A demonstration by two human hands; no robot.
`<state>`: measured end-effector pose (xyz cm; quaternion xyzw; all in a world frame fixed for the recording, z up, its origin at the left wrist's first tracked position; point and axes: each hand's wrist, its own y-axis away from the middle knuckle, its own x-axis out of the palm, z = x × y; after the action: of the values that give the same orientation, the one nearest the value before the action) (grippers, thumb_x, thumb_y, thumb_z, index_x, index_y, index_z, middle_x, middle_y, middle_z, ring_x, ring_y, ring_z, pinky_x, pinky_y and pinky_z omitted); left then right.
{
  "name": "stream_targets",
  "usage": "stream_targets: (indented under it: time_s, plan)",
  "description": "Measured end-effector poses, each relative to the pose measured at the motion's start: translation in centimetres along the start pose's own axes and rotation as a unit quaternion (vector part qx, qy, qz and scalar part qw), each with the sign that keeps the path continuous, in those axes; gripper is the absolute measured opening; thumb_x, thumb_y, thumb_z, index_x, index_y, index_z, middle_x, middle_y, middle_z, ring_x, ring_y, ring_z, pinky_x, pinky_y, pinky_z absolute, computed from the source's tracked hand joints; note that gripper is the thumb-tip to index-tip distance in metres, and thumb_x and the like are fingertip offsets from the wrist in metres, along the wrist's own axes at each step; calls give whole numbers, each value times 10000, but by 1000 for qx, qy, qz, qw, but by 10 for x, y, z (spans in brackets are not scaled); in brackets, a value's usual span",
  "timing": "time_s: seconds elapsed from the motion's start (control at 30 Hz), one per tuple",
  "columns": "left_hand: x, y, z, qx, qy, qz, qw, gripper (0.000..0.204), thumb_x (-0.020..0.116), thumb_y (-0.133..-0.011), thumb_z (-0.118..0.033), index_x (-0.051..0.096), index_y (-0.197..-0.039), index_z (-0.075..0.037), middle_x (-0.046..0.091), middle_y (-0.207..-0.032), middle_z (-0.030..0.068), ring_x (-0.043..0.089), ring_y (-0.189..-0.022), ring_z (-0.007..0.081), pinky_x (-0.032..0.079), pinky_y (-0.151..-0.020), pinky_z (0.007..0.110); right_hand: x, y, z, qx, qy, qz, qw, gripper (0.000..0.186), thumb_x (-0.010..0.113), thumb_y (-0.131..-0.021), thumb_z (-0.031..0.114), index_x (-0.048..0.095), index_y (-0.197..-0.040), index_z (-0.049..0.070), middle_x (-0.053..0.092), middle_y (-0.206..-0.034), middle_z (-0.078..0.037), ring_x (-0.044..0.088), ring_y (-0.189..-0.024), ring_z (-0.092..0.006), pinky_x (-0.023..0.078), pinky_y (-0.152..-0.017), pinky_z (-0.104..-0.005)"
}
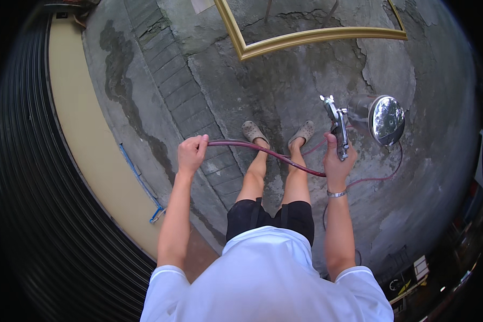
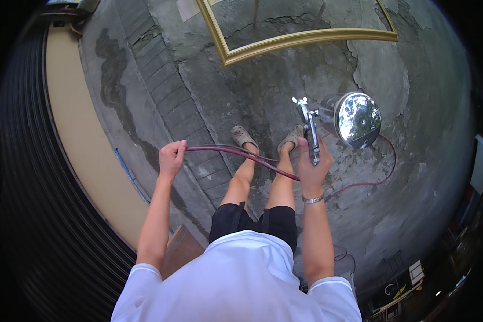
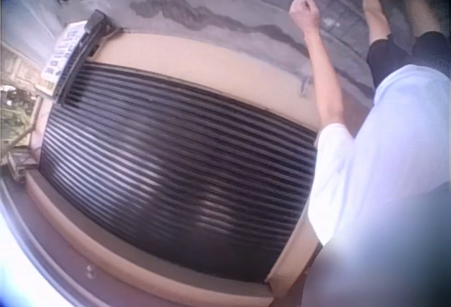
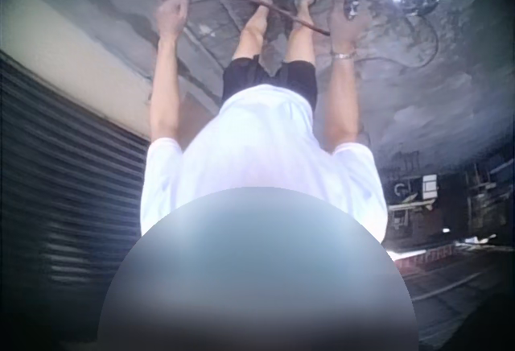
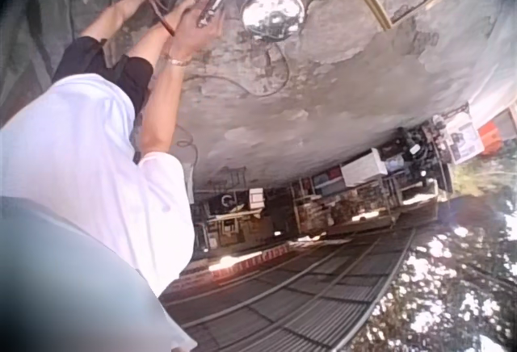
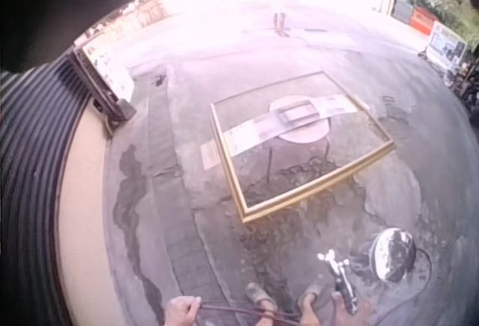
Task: The person uses a handheld spray gun to apply gold paint to a rectangular frame resting on a small white table. They repeatedly move around the frame to cover different sides, then reposition the frame on a stand and continue spraying.
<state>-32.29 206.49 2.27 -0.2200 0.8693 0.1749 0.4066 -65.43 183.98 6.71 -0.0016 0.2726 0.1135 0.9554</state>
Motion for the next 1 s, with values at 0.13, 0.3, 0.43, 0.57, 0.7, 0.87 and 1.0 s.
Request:
stream_targets:
  time_s: [0.13,0.3,0.43,0.57,0.7,0.87,1.0]
  plan:
    - [30,3,-19,75,-9,27,997,384,674,-939,-193,517,-620,-48,503,-569,120,551,-518,301,413,-497,419,6,-26,-38,-21,87,-49,995,375,709,-969,366,749,-927,-5,575,-574,-1,487,-465,-67,344,-456,-267]
    - [58,-4,-38,121,5,72,990,355,693,-921,-186,525,-631,-71,506,-554,88,559,-514,271,423,-476,398,-7,-74,-73,93,117,-66,987,377,715,-967,361,755,-929,-13,556,-537,-13,495,-454,-76,360,-454,-279]
    - [72,-12,-53,128,72,61,987,368,697,-915,-138,490,-623,-53,447,-547,101,486,-480,272,365,-465,391,-12,-111,-88,77,109,-124,983,426,702,-969,414,763,-899,-2,557,-530,13,484,-425,-60,347,-421,-264]
    - [81,-22,-65,133,77,70,986,362,702,-913,-140,498,-628,-48,450,-547,95,489,-483,271,366,-464,389,-13,-137,-96,57,90,-166,980,444,694,-970,432,764,-897,1,577,-549,14,484,-425,-62,352,-417,-256]
    - [84,-33,-68,139,72,67,985,358,698,-921,-178,515,-635,-65,472,-547,84,526,-495,263,402,-463,391,-13,-145,-100,62,92,-195,975,472,680,-972,460,766,-887,4,588,-557,4,488,-423,-63,363,-424,-259]
    - [79,-41,-62,128,53,79,987,360,689,-932,-199,524,-639,-70,490,-551,80,550,-506,266,419,-466,397,-9,-144,-103,75,92,-205,972,486,667,-976,478,769,-892,10,595,-560,-1,495,-422,-67,368,-430,-261]
    - [75,-42,-55,118,50,87,988,363,682,-938,-205,524,-643,-65,491,-553,82,549,-506,270,416,-467,398,-2,-145,-108,80,89,-219,968,481,663,-980,464,764,-908,-1,665,-630,-27,513,-425,-76,381,-428,-268]
